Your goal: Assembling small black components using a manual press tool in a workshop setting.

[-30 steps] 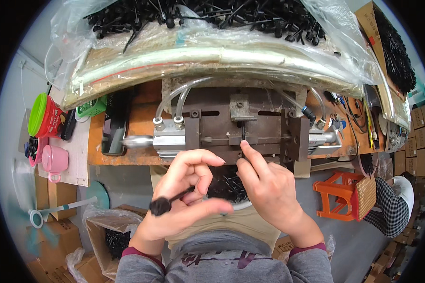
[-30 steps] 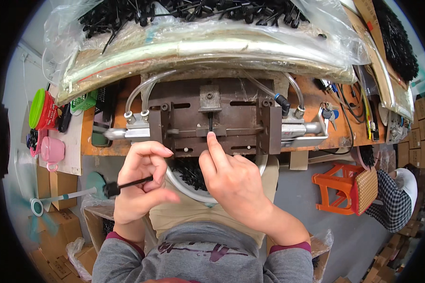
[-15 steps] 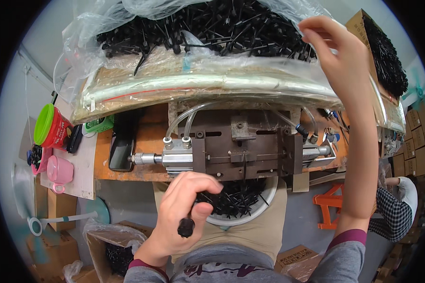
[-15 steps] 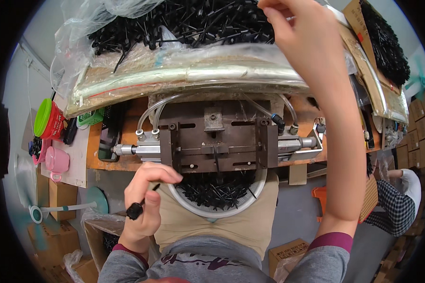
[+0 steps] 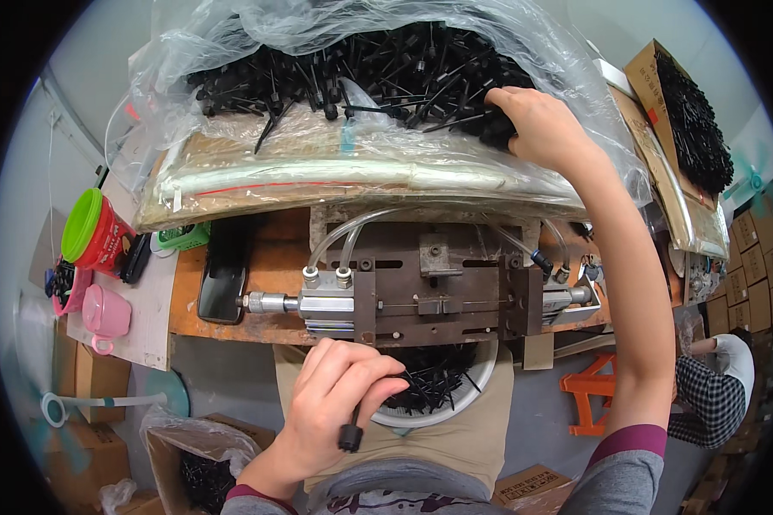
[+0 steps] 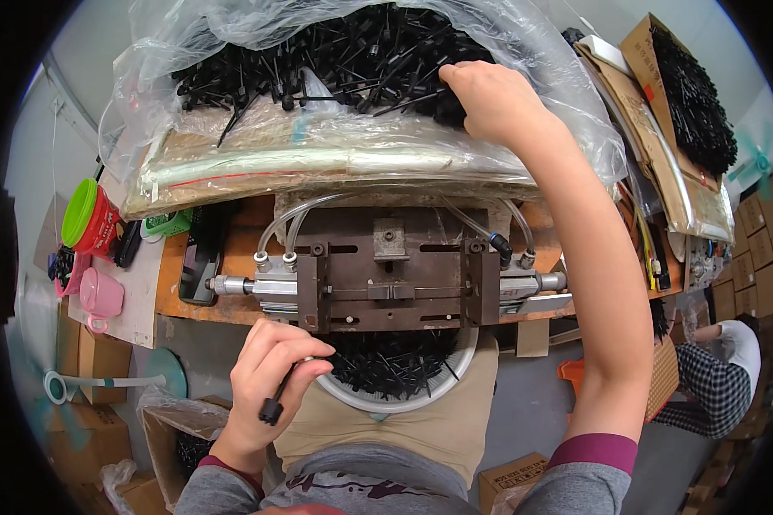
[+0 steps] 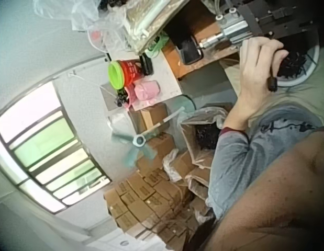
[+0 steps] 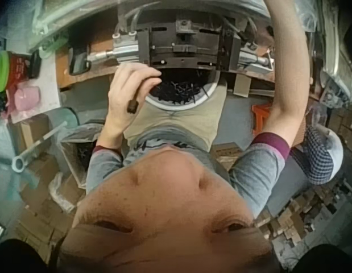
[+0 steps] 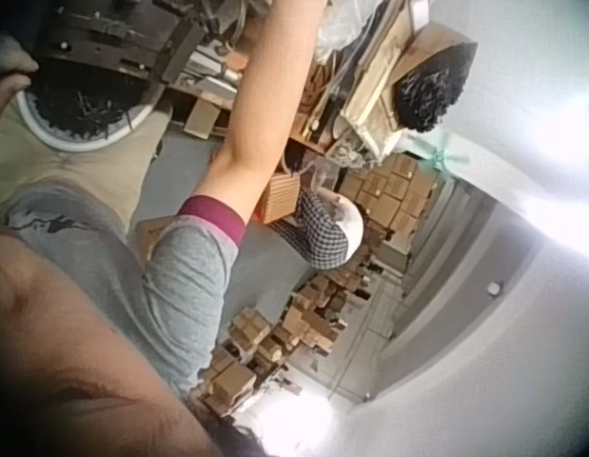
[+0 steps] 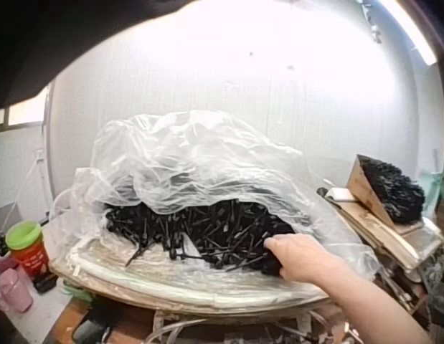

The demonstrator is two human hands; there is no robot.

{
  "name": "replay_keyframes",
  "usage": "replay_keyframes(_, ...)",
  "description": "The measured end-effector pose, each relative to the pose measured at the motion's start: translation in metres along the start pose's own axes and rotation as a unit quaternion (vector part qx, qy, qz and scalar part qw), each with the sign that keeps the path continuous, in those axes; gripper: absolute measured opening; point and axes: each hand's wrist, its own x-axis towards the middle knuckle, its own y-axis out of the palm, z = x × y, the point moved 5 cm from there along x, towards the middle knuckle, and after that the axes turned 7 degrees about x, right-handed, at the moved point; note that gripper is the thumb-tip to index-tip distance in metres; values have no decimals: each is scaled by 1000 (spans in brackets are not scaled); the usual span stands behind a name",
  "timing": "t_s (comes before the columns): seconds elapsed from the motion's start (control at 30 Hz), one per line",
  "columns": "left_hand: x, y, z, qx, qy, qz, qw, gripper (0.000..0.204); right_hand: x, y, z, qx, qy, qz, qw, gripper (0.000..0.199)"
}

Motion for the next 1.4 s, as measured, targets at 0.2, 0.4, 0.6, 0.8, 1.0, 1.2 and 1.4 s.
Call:
replay_keyframes(0.2, -2, -2, 0, -42, 3, -23, 999, 39, -8, -14, 26, 109, 10, 50, 993, 47)
replay_keyframes(0.4, 5, 1, -10, -104, 3, 3, 995, 48, -9, -21, 38, 12, -44, 23, 999, 45)
replay_keyframes(0.6, -5, 26, -5, -94, 16, 26, 995, 32, -2, -8, 32, -20, -26, 58, 998, 42)
replay_keyframes(0.8, -6, 51, -2, -23, 36, 14, 999, 34, -4, -20, 38, -18, -34, 71, 997, 43)
replay_keyframes(1.0, -5, 69, -2, 62, 63, -7, 996, 31, -10, -13, 29, -29, -83, 59, 994, 41)
replay_keyframes(1.2, -1, 82, -4, 157, 88, 6, 984, 29, -7, -18, 34, -11, -69, 57, 996, 27)
replay_keyframes(1.4, 10, 82, -8, 182, 95, 26, 978, 28, -3, -15, 25, 16, -80, -4, 997, 20)
